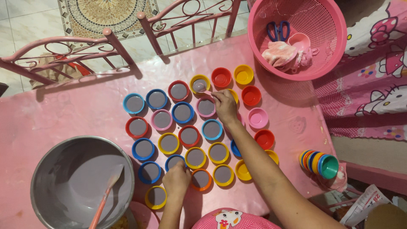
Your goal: The person scoops a grey liquid from a large metal bowl using a pink ladle and pours it into multiple small colorful bowls arranged on a pink table. The person repeats this process, filling each bowl sequentially.
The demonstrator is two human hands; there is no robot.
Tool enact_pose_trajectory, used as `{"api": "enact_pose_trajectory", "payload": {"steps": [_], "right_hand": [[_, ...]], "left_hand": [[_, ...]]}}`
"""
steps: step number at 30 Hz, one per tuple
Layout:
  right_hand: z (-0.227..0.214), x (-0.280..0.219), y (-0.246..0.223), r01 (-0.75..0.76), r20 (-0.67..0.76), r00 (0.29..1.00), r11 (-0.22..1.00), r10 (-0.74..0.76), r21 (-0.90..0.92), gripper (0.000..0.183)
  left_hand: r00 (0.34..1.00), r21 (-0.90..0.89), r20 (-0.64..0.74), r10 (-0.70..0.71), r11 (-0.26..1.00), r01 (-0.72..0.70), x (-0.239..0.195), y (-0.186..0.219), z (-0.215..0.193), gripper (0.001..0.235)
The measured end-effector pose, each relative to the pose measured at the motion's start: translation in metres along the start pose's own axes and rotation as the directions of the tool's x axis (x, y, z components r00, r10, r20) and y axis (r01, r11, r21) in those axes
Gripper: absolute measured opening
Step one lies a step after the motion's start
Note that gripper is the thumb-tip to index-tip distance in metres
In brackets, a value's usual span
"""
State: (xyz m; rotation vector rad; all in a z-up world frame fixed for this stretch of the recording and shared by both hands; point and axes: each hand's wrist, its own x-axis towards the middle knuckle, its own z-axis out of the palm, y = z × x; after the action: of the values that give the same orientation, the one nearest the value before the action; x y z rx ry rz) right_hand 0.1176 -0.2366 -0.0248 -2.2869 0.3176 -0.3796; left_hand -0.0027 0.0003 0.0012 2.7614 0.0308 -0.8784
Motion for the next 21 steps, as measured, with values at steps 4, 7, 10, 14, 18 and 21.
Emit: {"api": "enact_pose_trajectory", "payload": {"steps": [4,7,10,14,18,21], "right_hand": [[-0.003,0.0,-0.006,0.005,-0.007,1.0,1.0,-0.005,0.014,0.018],[-0.007,0.0,-0.014,-0.073,0.043,0.996,0.997,0.072,0.012,0.02],[-0.005,0.001,-0.011,-0.072,0.03,0.997,0.997,0.072,0.002,0.02],[-0.002,0.001,-0.007,-0.044,0.009,0.999,0.999,0.044,0.005,0.019],[-0.001,0.001,-0.006,-0.041,0.012,0.999,0.999,0.041,0.021,0.019],[-0.002,0.001,-0.008,-0.024,0.006,1.0,1.0,0.024,0.017,0.018]], "left_hand": [[1.0,-0.008,0.014,-0.014,1.0,0.014,-0.001,0.001,-0.001,0.013],[1.0,-0.005,-0.02,0.001,1.0,-0.002,0.001,-0.002,0.004,0.012],[1.0,0.014,0.011,-0.013,1.0,0.013,0.003,-0.002,0.005,0.013],[1.0,-0.001,0.002,0.0,1.0,0.0,0.002,-0.001,0.001,0.014],[1.0,-0.01,0.003,0.008,1.0,-0.008,0.0,0.0,-0.002,0.013],[1.0,-0.016,-0.013,0.014,1.0,-0.014,0.003,-0.004,0.005,0.012]]}}
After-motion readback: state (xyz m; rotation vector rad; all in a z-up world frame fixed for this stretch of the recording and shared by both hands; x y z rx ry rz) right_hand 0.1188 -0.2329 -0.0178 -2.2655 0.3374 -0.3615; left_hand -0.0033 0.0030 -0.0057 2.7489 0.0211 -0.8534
